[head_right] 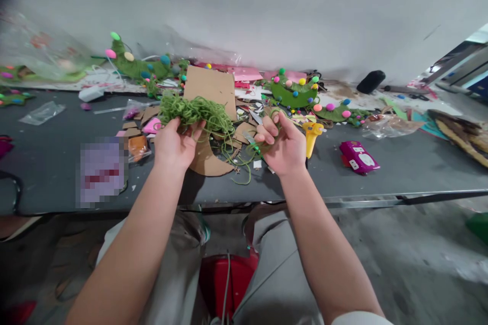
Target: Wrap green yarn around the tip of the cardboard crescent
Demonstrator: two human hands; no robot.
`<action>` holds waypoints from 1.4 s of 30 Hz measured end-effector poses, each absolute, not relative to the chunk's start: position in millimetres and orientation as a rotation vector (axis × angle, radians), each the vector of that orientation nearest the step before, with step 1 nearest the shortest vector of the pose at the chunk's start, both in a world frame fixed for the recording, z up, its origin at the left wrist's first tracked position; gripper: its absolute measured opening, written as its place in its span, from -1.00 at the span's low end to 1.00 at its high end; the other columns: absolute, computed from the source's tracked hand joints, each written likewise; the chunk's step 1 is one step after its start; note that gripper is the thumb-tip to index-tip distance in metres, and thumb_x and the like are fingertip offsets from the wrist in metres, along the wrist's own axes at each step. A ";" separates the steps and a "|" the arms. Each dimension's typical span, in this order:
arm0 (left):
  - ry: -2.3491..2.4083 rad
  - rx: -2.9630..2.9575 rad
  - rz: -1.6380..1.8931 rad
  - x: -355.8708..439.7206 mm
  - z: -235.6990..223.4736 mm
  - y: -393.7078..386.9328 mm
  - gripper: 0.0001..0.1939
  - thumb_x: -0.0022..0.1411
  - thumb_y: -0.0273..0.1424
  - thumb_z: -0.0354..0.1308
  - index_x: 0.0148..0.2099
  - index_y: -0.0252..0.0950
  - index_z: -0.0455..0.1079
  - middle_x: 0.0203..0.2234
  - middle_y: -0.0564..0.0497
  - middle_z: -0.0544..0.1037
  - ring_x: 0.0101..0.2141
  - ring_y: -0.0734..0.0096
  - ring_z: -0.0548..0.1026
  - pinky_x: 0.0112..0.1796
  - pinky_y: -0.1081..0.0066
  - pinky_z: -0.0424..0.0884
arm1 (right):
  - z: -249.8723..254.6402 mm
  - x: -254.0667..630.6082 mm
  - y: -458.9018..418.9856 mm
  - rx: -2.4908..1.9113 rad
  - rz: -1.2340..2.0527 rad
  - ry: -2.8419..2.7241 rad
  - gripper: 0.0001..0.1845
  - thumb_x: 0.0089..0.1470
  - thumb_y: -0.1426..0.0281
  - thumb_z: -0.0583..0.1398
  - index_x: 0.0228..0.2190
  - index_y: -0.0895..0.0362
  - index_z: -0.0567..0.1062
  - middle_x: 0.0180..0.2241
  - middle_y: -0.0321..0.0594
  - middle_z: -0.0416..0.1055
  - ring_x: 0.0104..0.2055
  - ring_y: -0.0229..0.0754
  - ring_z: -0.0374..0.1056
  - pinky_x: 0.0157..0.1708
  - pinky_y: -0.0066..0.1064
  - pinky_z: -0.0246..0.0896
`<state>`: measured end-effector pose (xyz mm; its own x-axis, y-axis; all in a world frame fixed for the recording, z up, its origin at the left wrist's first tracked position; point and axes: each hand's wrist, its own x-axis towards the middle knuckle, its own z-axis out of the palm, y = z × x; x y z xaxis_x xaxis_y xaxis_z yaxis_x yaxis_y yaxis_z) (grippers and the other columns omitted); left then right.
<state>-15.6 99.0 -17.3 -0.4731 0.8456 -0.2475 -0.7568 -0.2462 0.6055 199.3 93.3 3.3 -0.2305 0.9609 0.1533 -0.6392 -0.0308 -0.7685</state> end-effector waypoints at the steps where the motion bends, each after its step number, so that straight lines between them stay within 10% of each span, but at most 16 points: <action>1: 0.816 0.143 1.905 -16.1 -16.9 99.4 -0.87 0.25 -0.59 0.02 -0.27 -0.29 0.34 -0.33 -0.02 0.59 -0.37 0.37 0.58 -0.15 0.15 0.59 | 2.9 199.3 92.9 -0.568 1.590 -0.943 -0.74 0.14 0.26 0.24 -0.46 0.06 0.27 -0.56 -0.44 -0.01 -0.60 -0.37 -0.05 -0.56 -0.50 0.17; 4: 0.800 0.121 1.939 -18.6 -16.1 100.4 -0.85 0.25 -0.58 0.01 -0.22 -0.28 0.35 -0.26 -0.05 0.60 -0.32 0.36 0.58 -0.11 0.13 0.59 | -1.2 198.4 90.1 -0.984 1.384 -1.290 -0.63 0.11 0.14 0.27 -0.49 0.07 0.24 -0.56 -0.42 0.04 -0.60 -0.36 -0.16 -0.64 -0.45 -0.21; 10: 0.816 0.111 1.922 -22.3 -16.5 101.1 -0.85 0.26 -0.55 0.01 -0.17 -0.26 0.35 -0.19 -0.08 0.59 -0.28 0.34 0.59 -0.09 0.10 0.60 | -5.6 207.0 78.7 -1.607 0.591 -2.112 -0.45 -0.06 -0.03 0.34 -0.59 0.10 0.24 -0.61 -0.38 0.14 -0.51 -0.30 0.04 -0.48 -0.38 -0.11; 17: 0.846 0.080 1.913 -24.4 -16.5 103.5 -0.78 0.30 -0.53 0.00 -0.10 -0.24 0.42 -0.21 -0.09 0.60 -0.21 0.34 0.59 -0.11 0.19 0.61 | -2.0 210.8 76.4 -1.109 0.761 -1.920 -0.58 0.19 0.04 0.19 -0.50 0.10 0.44 -0.49 -0.26 0.34 -0.43 -0.22 0.20 -0.36 -0.33 0.11; 23: 0.827 0.028 1.894 -22.8 -14.6 107.5 -0.77 0.33 -0.55 -0.03 -0.13 -0.26 0.44 -0.05 -0.13 0.59 -0.06 0.30 0.57 -0.08 0.23 0.58 | 0.3 194.6 73.0 -0.755 1.135 -1.307 -0.58 0.15 -0.04 0.18 -0.49 0.03 0.39 -0.11 -0.17 0.49 0.04 -0.02 0.39 -0.03 -0.16 0.35; 26: 0.806 -0.001 1.917 -24.6 -14.9 109.9 -0.74 0.31 -0.55 -0.02 -0.10 -0.24 0.46 -0.01 -0.12 0.57 -0.02 0.28 0.56 -0.07 0.21 0.58 | 4.4 193.6 72.7 -0.794 1.231 -1.205 -0.49 0.17 -0.09 0.13 -0.56 0.03 0.27 -0.48 -0.25 0.33 -0.28 -0.13 0.42 -0.17 -0.20 0.43; 30: 0.791 0.065 1.968 -32.7 -16.7 112.6 -0.59 0.33 -0.57 -0.12 -0.01 -0.13 0.48 -0.04 -0.08 0.60 0.04 0.32 0.53 -0.08 0.27 0.57 | 6.7 200.2 77.0 -0.944 1.114 -1.246 -0.41 0.16 -0.15 0.12 -0.57 0.04 0.14 -0.64 -0.42 -0.03 -0.64 -0.32 -0.01 -0.59 -0.38 0.17; 37: 0.807 0.162 1.998 -43.7 -14.1 111.9 -0.57 0.38 -0.48 -0.15 0.04 -0.05 0.50 -0.05 -0.07 0.61 0.08 0.34 0.51 -0.07 0.31 0.56 | -3.8 216.6 75.2 -1.542 0.366 -2.056 -0.49 -0.12 -0.04 0.39 -0.55 0.11 0.38 -0.56 -0.29 0.29 -0.49 -0.24 0.13 -0.49 -0.37 -0.08; 42: 0.820 0.129 2.013 -46.1 -13.7 111.0 -0.53 0.40 -0.50 -0.17 0.10 -0.02 0.47 -0.01 -0.08 0.60 0.08 0.36 0.50 -0.04 0.31 0.54 | -9.0 217.6 79.9 -1.337 0.592 -1.974 -0.59 0.17 0.08 0.22 -0.56 0.11 0.45 -0.51 -0.24 0.39 -0.42 -0.18 0.26 -0.37 -0.33 0.08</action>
<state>-46.1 111.0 -13.7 -0.5643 0.7948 -0.2233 -0.7247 -0.3472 0.5952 217.6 79.9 -9.0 -0.2490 0.9285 0.2756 0.6236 0.3714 -0.6879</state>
